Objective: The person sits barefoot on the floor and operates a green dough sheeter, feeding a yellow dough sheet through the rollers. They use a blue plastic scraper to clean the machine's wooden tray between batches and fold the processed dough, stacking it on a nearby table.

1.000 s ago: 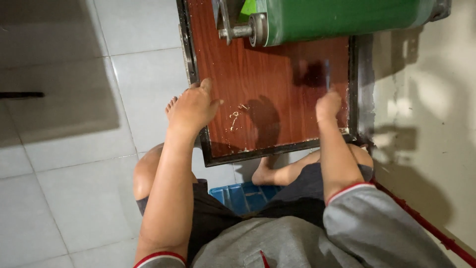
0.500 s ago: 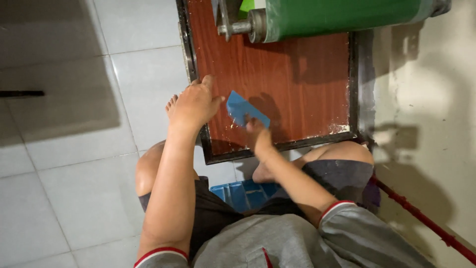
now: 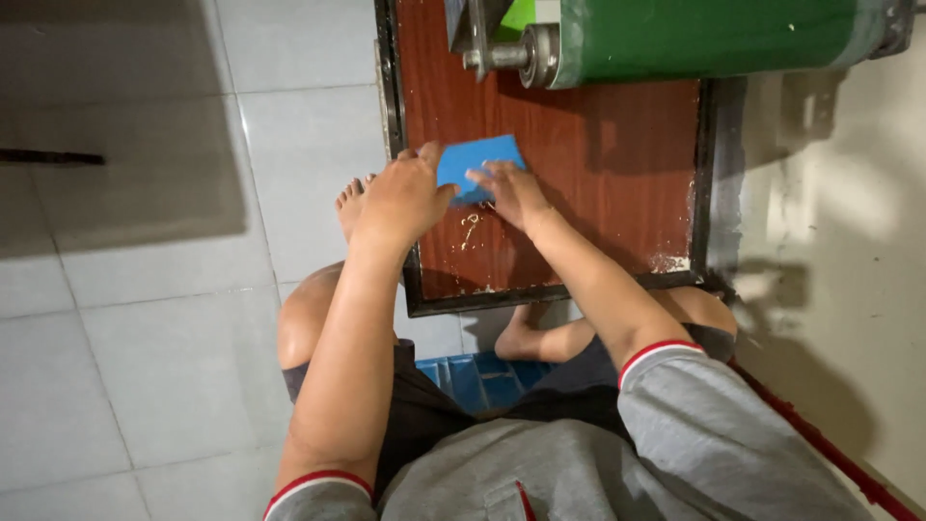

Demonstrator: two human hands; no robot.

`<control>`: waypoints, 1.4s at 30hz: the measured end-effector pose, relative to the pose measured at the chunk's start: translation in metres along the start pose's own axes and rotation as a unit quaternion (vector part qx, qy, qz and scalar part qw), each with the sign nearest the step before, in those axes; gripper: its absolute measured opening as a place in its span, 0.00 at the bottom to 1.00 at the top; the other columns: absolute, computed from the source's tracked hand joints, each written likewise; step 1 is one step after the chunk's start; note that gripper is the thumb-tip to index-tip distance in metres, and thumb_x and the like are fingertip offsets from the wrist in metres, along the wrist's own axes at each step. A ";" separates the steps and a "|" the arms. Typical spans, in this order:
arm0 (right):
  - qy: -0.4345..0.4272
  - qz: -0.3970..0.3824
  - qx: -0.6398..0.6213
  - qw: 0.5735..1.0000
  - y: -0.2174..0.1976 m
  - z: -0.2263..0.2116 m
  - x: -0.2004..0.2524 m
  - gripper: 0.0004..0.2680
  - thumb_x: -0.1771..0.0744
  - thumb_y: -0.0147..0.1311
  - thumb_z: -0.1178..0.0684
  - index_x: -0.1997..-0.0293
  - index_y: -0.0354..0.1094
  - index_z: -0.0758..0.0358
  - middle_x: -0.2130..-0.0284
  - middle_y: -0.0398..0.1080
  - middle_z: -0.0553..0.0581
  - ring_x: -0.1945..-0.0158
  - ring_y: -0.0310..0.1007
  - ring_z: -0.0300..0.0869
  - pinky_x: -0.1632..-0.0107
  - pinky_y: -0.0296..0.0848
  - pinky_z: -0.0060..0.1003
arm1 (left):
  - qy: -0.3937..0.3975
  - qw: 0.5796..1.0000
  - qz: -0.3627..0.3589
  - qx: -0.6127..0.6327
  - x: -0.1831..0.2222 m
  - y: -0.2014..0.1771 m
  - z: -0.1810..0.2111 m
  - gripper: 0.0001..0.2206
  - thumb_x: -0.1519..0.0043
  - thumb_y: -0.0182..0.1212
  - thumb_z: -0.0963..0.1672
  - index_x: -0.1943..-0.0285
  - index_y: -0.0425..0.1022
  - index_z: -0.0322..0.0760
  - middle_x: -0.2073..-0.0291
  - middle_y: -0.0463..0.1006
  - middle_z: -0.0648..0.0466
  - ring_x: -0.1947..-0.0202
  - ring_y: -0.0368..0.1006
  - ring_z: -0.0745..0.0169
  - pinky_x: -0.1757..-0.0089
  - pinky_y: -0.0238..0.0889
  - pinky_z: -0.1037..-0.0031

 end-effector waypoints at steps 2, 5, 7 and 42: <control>-0.019 -0.103 0.052 0.993 0.012 -0.001 0.014 0.18 0.27 0.42 0.39 0.34 0.67 0.55 0.36 0.66 0.63 0.30 0.61 0.57 0.28 0.59 0.50 | -0.041 0.999 -0.003 -0.005 0.014 -0.011 0.008 0.21 0.34 0.58 0.51 0.36 0.64 0.43 0.39 0.70 0.38 0.38 0.65 0.21 0.39 0.45 0.26; -0.424 -0.043 0.287 0.858 0.072 0.114 0.014 0.18 0.34 0.46 0.62 0.41 0.72 0.49 0.41 0.71 0.64 0.36 0.69 0.61 0.33 0.65 0.56 | 0.000 1.000 0.013 0.004 0.031 -0.028 0.017 0.18 0.34 0.56 0.48 0.40 0.65 0.35 0.42 0.71 0.30 0.42 0.69 0.20 0.43 0.59 0.32; -0.457 -0.020 0.328 0.827 0.068 0.133 0.035 0.18 0.35 0.48 0.61 0.40 0.70 0.45 0.43 0.71 0.59 0.37 0.70 0.58 0.33 0.66 0.53 | 0.003 1.000 0.011 0.003 0.021 -0.021 0.011 0.18 0.35 0.56 0.48 0.40 0.65 0.36 0.42 0.71 0.30 0.42 0.70 0.20 0.43 0.60 0.31; 0.232 0.156 -0.280 0.918 0.025 0.258 0.067 0.18 0.42 0.73 0.59 0.50 0.75 0.72 0.59 0.77 0.69 0.49 0.76 0.61 0.52 0.76 0.52 | -0.060 0.973 0.030 -0.221 -0.007 0.257 -0.050 0.54 0.42 0.35 0.71 0.17 0.32 0.38 0.19 0.35 0.42 0.19 0.30 0.47 0.29 0.24 0.44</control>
Point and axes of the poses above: each hand's wrist, its own x-axis away from the middle knuckle, its own y-axis out of the palm, z = x × y, the point moved 3 cm from there along -x, towards the middle knuckle
